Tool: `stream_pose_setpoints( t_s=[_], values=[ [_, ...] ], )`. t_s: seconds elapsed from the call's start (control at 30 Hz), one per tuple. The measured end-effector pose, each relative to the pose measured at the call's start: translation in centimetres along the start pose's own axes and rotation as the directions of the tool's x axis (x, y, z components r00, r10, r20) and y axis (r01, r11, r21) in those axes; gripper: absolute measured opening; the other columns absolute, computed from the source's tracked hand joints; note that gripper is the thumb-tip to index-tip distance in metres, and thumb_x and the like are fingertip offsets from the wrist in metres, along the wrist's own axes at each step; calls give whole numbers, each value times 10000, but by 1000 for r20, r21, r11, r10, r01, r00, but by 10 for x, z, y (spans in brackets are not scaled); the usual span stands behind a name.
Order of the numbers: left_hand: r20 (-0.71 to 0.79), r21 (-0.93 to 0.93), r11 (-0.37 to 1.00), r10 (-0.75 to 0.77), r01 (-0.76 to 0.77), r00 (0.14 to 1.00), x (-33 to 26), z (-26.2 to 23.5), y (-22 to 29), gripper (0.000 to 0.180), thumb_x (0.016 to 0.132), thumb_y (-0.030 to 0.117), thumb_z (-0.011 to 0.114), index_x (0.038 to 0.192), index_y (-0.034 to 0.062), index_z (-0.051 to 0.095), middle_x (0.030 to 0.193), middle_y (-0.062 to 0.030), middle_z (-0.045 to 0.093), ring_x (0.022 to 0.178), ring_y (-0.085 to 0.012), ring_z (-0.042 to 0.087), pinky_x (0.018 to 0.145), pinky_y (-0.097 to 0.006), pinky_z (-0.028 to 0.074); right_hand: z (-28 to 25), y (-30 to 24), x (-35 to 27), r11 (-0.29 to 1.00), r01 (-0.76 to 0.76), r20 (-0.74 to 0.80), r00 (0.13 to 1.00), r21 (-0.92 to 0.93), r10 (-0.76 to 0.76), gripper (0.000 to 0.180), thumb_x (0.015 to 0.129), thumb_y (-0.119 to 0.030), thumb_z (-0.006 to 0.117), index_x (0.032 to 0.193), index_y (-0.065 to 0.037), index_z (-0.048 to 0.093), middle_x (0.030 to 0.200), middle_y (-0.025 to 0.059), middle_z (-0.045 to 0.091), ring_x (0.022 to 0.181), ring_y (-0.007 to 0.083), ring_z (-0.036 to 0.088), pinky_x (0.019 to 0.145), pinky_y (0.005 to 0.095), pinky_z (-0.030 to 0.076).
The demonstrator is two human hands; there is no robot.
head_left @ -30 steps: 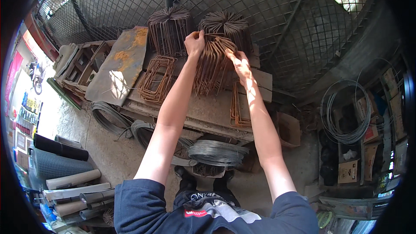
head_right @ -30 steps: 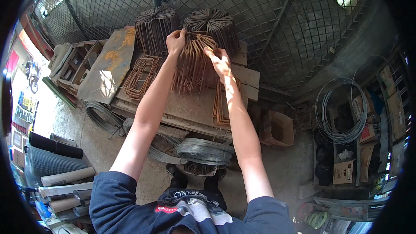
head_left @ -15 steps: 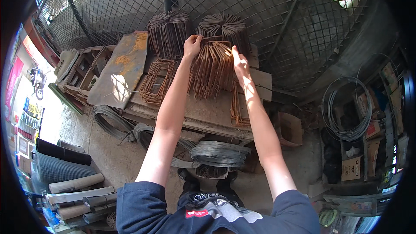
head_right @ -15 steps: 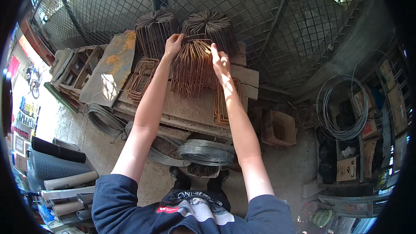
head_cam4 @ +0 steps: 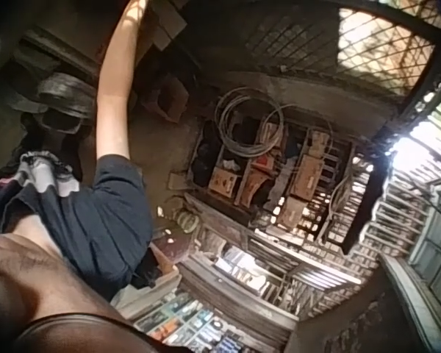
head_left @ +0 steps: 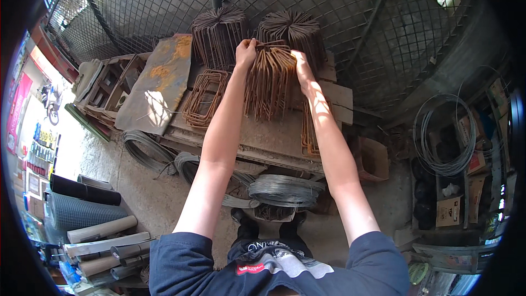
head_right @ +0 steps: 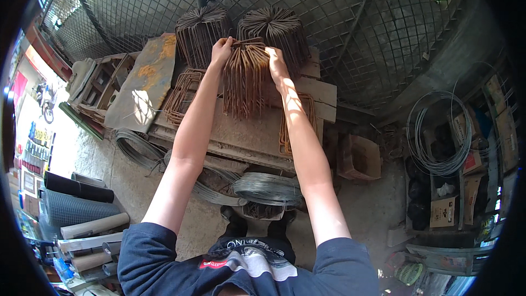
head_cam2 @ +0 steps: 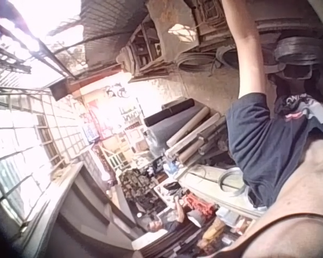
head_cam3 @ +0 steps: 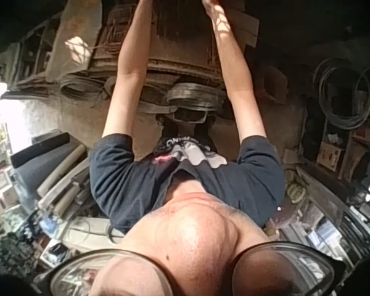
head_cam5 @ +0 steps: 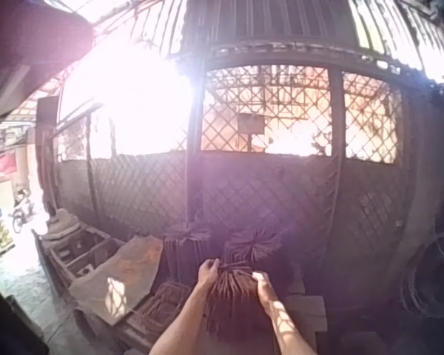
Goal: The recorder is picking up individual rusted steel rebar squares from a box and bundling them together by sliding them onto a single rebar piece.
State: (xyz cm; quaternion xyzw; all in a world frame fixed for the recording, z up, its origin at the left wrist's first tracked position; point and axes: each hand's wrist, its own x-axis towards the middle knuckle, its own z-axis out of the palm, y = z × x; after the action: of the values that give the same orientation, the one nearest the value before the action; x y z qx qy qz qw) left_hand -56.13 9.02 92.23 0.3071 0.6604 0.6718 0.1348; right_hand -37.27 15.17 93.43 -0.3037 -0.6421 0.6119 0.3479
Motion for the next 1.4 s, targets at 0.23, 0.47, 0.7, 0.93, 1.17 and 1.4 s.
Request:
stream_pose_setpoints(
  t_s=[0.23, 0.47, 0.7, 0.93, 1.17, 1.4],
  values=[
    [299, -125, 983, -94, 136, 950, -6, -29, 8, 327, 929, 309, 490, 972, 3, 595, 904, -64, 603, 872, -131, 548, 775, -283, 428, 10, -1, -35, 967, 237, 157, 956, 89, -249, 675, 816, -290, 572, 1337, 30, 287, 1270, 199, 434, 1195, 227, 407, 1012, 306, 268],
    [446, -263, 953, -21, 154, 895, -36, -42, 40, 279, 934, 249, 489, 962, -15, 577, 894, -73, 616, 828, -139, 590, 761, -259, 470, 15, -4, -39, 957, 288, 94, 954, -42, -283, 362, 826, -345, 610, 906, 7, 639, 938, 72, 572, 908, 144, 521, 816, 288, 392],
    [441, -524, 804, -28, 283, 897, -59, -40, 56, 221, 929, 190, 493, 926, -23, 553, 911, -114, 617, 919, -204, 617, 788, -295, 511, 40, -7, -64, 952, 306, -103, 947, 4, -304, 296, 803, -255, 627, 688, 5, 545, 597, 11, 508, 597, 86, 446, 564, 264, 375],
    [439, -555, 778, -26, 294, 898, -84, -53, 73, 210, 924, 196, 501, 941, -7, 548, 932, -124, 621, 921, -193, 615, 753, -287, 520, 58, -31, -111, 910, 413, -262, 875, -39, -408, 307, 830, -199, 625, 648, -10, 467, 566, -4, 447, 550, 67, 387, 496, 254, 322],
    [500, -497, 835, 52, 237, 865, -115, -57, 85, 196, 921, 196, 509, 948, 8, 555, 894, -96, 615, 938, -186, 613, 777, -286, 525, 63, -29, -163, 883, 458, -387, 836, 99, -390, 292, 873, -199, 598, 666, -53, 452, 576, -45, 413, 513, 35, 342, 467, 209, 271],
    [547, -366, 921, 94, 136, 832, -125, -56, 94, 263, 927, 244, 498, 974, -8, 559, 947, -123, 635, 896, -166, 620, 789, -265, 508, 43, -31, -169, 937, 343, -236, 918, 65, -320, 264, 859, -248, 604, 769, -25, 497, 639, -6, 492, 562, 58, 416, 508, 225, 336]
  ],
)
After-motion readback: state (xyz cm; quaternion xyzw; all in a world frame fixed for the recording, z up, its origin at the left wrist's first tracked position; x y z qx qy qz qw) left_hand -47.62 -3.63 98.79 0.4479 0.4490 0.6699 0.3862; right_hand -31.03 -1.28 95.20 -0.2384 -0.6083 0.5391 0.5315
